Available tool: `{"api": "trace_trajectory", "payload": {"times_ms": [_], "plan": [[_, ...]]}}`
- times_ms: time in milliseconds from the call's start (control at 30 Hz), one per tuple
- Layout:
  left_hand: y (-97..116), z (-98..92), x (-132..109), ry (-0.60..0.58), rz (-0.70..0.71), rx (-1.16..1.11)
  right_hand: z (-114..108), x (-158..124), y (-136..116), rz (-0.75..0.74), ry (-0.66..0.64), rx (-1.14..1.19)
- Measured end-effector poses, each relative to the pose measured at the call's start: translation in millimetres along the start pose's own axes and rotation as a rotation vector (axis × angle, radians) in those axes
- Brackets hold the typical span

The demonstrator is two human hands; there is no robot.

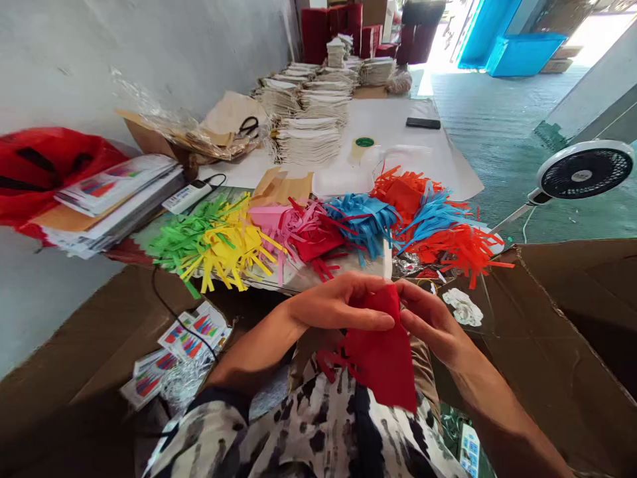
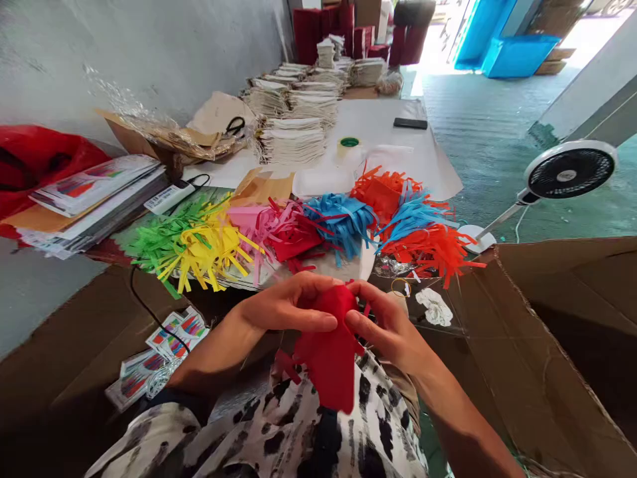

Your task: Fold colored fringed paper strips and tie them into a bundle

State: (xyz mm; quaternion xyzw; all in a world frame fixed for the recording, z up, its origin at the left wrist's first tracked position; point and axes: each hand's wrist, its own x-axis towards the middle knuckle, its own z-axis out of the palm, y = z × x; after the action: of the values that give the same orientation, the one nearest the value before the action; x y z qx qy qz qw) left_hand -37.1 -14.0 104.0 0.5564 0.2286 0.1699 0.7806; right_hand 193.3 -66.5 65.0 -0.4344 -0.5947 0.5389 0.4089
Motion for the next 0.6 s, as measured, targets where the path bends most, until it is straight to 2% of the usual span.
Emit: {"api": "trace_trajectory", "payload": {"times_ms": [100, 167, 267, 367, 433, 467, 500, 533, 600], "plan": [[5.8, -14.8, 0.7, 0.018, -0.105, 0.061, -3.4, 5.8, 7.7, 0.194, 0.026, 0.288], [10.2, -30.2, -0.6, 0.072, -0.149, 0.139, -11.0, 12.1, 7.4, 0.26, 0.082, 0.307], [12.3, -57.2, -3.3, 0.256, -0.136, 0.448, -25.4, 28.9, 6.7, 0.272, 0.135, 0.121], [4.4, -76.5, -4.7, 0.589, -0.105, 1.007, -37.7, 50.3, 17.5, 0.183, 0.168, -0.2], [-7.7, -77.8, -3.0, 0.763, 0.002, 1.325, -42.9, 61.6, 30.2, 0.117, 0.179, -0.445], [-15.9, -74.3, -0.9, 0.771, 0.093, 1.415, -44.3, 65.4, 36.7, 0.1, 0.18, -0.566], [-25.6, -68.2, 2.0, 0.725, 0.198, 1.462, -44.9, 67.5, 42.3, 0.099, 0.174, -0.682], [-36.7, -60.2, 5.8, 0.619, 0.298, 1.471, -44.6, 68.1, 46.6, 0.111, 0.166, -0.789], [-62.4, -41.3, 14.7, 0.436, 0.402, 1.486, -41.9, 64.6, 49.7, 0.145, 0.168, -0.989]]}}
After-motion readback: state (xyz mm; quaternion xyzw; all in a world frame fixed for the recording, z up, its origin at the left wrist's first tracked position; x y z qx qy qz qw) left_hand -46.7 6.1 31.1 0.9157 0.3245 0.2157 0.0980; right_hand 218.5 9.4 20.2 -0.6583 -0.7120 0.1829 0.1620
